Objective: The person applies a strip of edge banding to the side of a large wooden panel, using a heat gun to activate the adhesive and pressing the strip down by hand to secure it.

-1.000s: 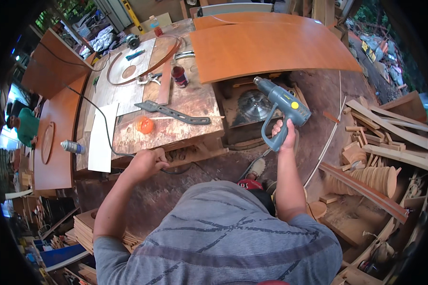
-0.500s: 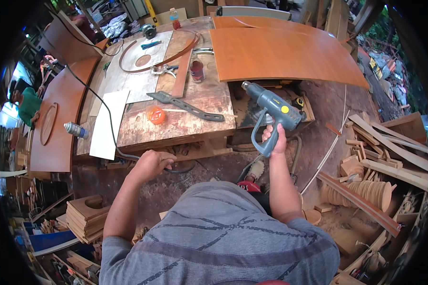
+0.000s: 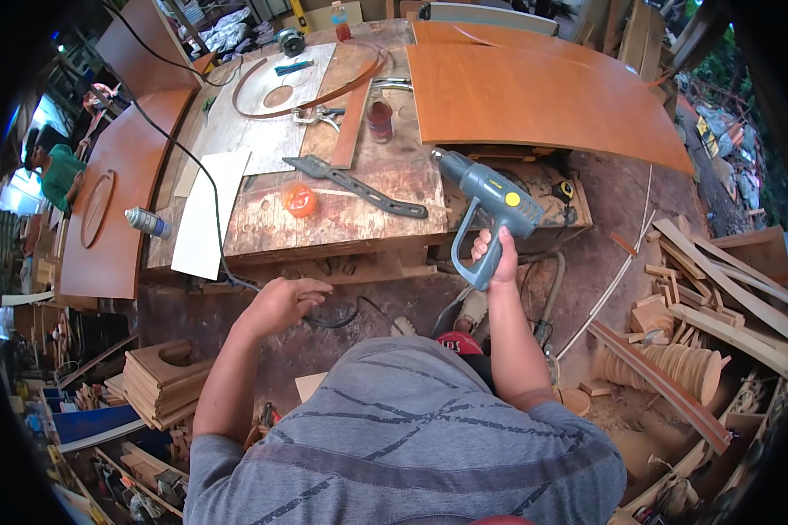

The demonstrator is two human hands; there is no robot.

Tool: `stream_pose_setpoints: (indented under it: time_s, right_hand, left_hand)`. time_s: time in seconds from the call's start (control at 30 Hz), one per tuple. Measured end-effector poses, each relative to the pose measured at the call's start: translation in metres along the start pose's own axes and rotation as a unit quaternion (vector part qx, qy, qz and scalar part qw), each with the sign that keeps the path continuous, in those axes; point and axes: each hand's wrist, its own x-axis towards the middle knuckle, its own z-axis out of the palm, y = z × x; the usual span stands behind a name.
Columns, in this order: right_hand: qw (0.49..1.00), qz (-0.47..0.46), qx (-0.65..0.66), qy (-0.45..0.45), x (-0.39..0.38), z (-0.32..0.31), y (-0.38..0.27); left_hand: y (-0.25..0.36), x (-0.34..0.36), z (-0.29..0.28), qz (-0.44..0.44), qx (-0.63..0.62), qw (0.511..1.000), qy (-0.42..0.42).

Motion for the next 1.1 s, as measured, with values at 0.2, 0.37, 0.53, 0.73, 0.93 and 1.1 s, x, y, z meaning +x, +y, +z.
stream_pose_setpoints:
  time_s: [0.2,0.37,0.53,0.73,0.93,1.1]
  right_hand:
    - [0.999,-0.021,-0.011,0.029,-0.007,-0.012,-0.017]
    - [0.998,-0.044,-0.017,0.047,-0.012,-0.025,-0.039]
    - [0.995,-0.065,-0.032,0.062,-0.016,-0.037,-0.069]
    - [0.993,-0.1,0.011,0.062,-0.017,-0.062,-0.107]
    - [0.988,-0.136,-0.004,0.067,-0.019,-0.086,-0.14]
    - [0.991,-0.116,0.007,0.064,-0.017,-0.081,-0.134]
  left_hand:
    - [0.003,0.003,0.001,-0.059,-0.055,0.997,-0.008]
    - [0.014,0.012,-0.002,-0.076,-0.061,0.995,-0.022]
    - [0.026,0.019,0.005,-0.107,-0.04,0.993,-0.009]
    - [0.047,0.032,0.012,-0.093,-0.067,0.993,0.003]
    - [0.069,0.039,0.012,-0.087,-0.022,0.996,0.004]
    - [0.072,0.038,0.014,-0.114,-0.044,0.992,0.013]
